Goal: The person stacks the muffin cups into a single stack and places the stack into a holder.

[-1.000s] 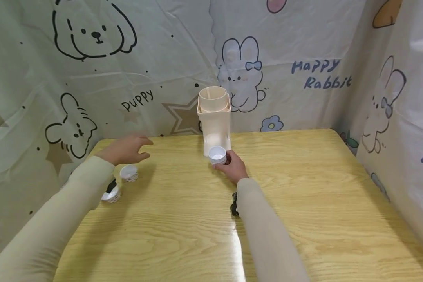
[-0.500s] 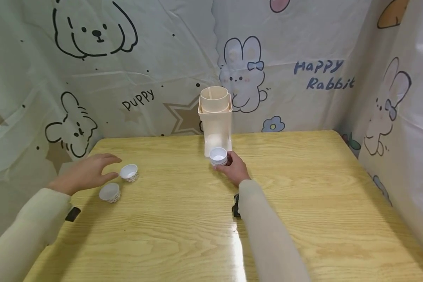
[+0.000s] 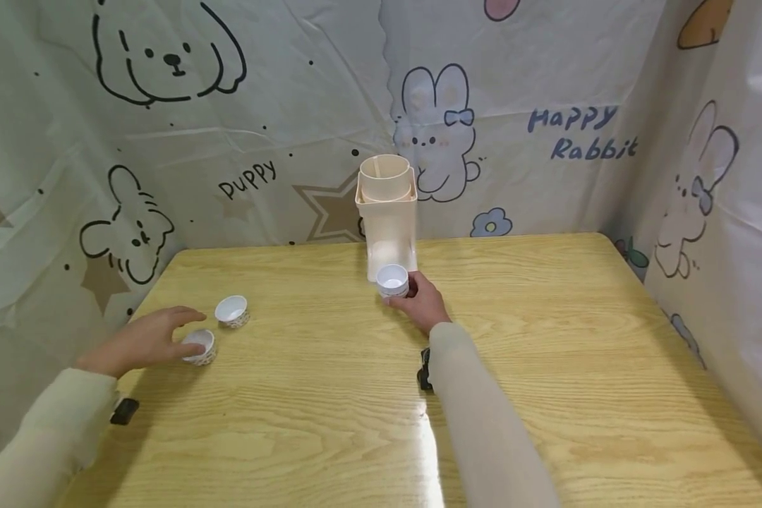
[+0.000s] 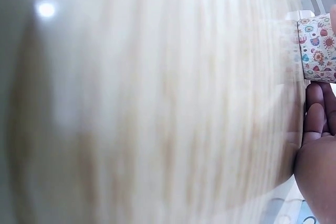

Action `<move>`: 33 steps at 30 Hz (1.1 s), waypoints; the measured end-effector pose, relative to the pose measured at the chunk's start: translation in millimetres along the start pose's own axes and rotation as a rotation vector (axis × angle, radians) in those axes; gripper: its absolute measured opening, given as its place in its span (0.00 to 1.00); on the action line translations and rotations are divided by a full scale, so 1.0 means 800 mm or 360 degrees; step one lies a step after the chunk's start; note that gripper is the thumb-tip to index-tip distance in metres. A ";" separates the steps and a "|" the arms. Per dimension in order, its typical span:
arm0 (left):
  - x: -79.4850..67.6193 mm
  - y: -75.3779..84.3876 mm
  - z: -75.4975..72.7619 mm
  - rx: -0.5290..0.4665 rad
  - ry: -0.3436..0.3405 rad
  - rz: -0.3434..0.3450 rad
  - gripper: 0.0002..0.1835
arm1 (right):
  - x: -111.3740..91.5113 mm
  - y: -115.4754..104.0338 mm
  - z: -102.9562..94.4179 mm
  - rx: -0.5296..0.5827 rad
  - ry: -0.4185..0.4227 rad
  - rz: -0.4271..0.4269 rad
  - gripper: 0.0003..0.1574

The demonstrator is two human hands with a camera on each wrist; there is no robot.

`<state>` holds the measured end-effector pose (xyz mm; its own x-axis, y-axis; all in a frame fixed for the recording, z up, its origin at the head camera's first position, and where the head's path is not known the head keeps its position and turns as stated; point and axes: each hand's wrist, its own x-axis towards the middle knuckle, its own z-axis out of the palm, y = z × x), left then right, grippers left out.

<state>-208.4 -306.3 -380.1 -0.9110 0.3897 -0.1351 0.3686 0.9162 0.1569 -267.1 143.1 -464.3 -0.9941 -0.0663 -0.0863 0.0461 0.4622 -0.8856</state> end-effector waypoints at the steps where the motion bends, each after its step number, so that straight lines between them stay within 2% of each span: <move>1: -0.001 -0.001 0.002 -0.0007 -0.0001 -0.0017 0.35 | 0.000 0.000 0.000 0.0002 -0.0001 0.0000 0.41; 7: 0.000 0.000 0.011 -0.0034 0.0001 -0.0061 0.36 | 0.001 0.000 0.001 0.0011 0.0000 0.0007 0.41; 12: 0.002 -0.001 0.018 -0.0018 0.0004 -0.0035 0.32 | 0.002 0.001 0.000 0.0004 0.0002 0.0010 0.41; 17: 0.001 -0.004 0.024 -0.0074 0.0030 -0.0010 0.30 | 0.002 0.001 0.001 0.0005 0.0002 0.0009 0.41; 25: -0.004 -0.010 0.030 -0.0139 0.0052 -0.0029 0.29 | 0.001 0.000 0.005 0.0004 -0.0004 0.0006 0.40; 33: -0.001 0.005 0.026 -0.0108 0.0097 -0.0007 0.29 | 0.000 -0.001 0.002 -0.0003 0.0006 0.0006 0.41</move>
<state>-202.3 -301.2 -399.8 -0.9228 0.3775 -0.0766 0.3533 0.9087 0.2224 -266.9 141.2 -464.5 -0.9943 -0.0609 -0.0880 0.0499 0.4641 -0.8844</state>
